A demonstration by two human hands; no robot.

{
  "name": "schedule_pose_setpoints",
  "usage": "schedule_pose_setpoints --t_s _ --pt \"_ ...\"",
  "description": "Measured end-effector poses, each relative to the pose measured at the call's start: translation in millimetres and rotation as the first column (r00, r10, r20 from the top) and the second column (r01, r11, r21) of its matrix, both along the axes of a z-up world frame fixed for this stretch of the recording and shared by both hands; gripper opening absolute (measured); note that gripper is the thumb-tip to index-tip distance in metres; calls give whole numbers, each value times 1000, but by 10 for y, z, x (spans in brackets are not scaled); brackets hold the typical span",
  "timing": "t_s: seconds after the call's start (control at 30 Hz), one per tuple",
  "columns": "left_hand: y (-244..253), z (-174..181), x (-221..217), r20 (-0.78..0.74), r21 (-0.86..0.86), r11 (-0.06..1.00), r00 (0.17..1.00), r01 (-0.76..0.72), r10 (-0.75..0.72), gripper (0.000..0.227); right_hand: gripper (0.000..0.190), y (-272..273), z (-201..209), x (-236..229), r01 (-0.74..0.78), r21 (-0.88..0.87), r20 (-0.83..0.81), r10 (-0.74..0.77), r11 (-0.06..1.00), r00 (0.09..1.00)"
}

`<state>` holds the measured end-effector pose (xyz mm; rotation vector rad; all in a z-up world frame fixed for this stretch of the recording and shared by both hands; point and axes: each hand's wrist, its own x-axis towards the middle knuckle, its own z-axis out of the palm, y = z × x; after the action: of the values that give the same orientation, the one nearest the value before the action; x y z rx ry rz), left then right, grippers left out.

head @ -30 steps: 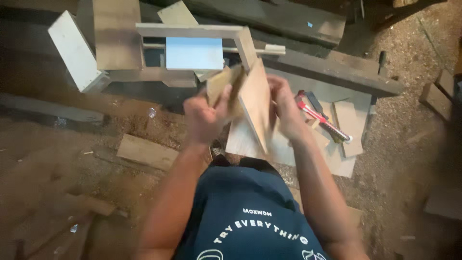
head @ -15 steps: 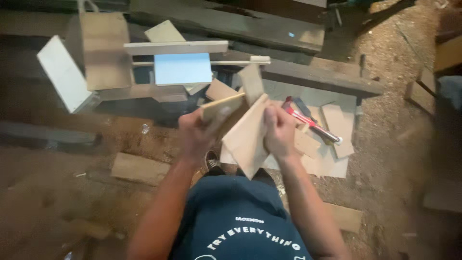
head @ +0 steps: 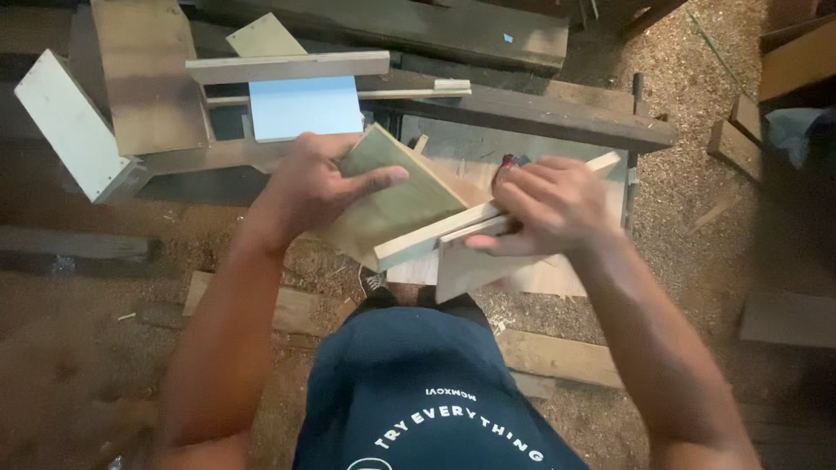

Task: The person assembles small wooden pieces into a box-like structure. They align the pieces, apply glue to the edges, and use a hammer to drive nails into the joints. The person repeatedly adjusts the pieces and hammers them together until the structure is formed.

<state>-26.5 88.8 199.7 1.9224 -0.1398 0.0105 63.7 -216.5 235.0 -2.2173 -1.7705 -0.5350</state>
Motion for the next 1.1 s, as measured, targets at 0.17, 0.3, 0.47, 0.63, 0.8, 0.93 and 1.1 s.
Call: schedule_pose_setpoints --t_s 0.17,0.3,0.47,0.63,0.8,0.93,1.1 --pt "-186 81 -58 11 -207 976 998 -62 66 40 56 -76 44 177 -75 277 -106 108 958 988" --pt "-255 122 -227 119 -230 973 991 -36 65 31 56 -82 -41 17 36 298 -89 -10 954 996" --pt "-215 330 -447 149 -73 997 988 -20 31 29 51 -68 120 -132 5 205 111 -29 979 993" --pt "-160 552 -505 212 198 978 971 71 -113 24 52 -162 338 -140 -145 16 93 143 989 985" --pt "-47 729 -637 432 333 943 886 17 -169 20 30 -163 392 -218 -59 -265 -287 -21 962 958" --pt "-12 685 -589 539 454 890 810 -49 -230 25 35 -141 463 -275 -9 -448 -203 -92 894 975" --pt "-71 426 -492 532 564 812 818 -150 -219 22 21 -68 443 -368 220 -546 110 -191 809 975"
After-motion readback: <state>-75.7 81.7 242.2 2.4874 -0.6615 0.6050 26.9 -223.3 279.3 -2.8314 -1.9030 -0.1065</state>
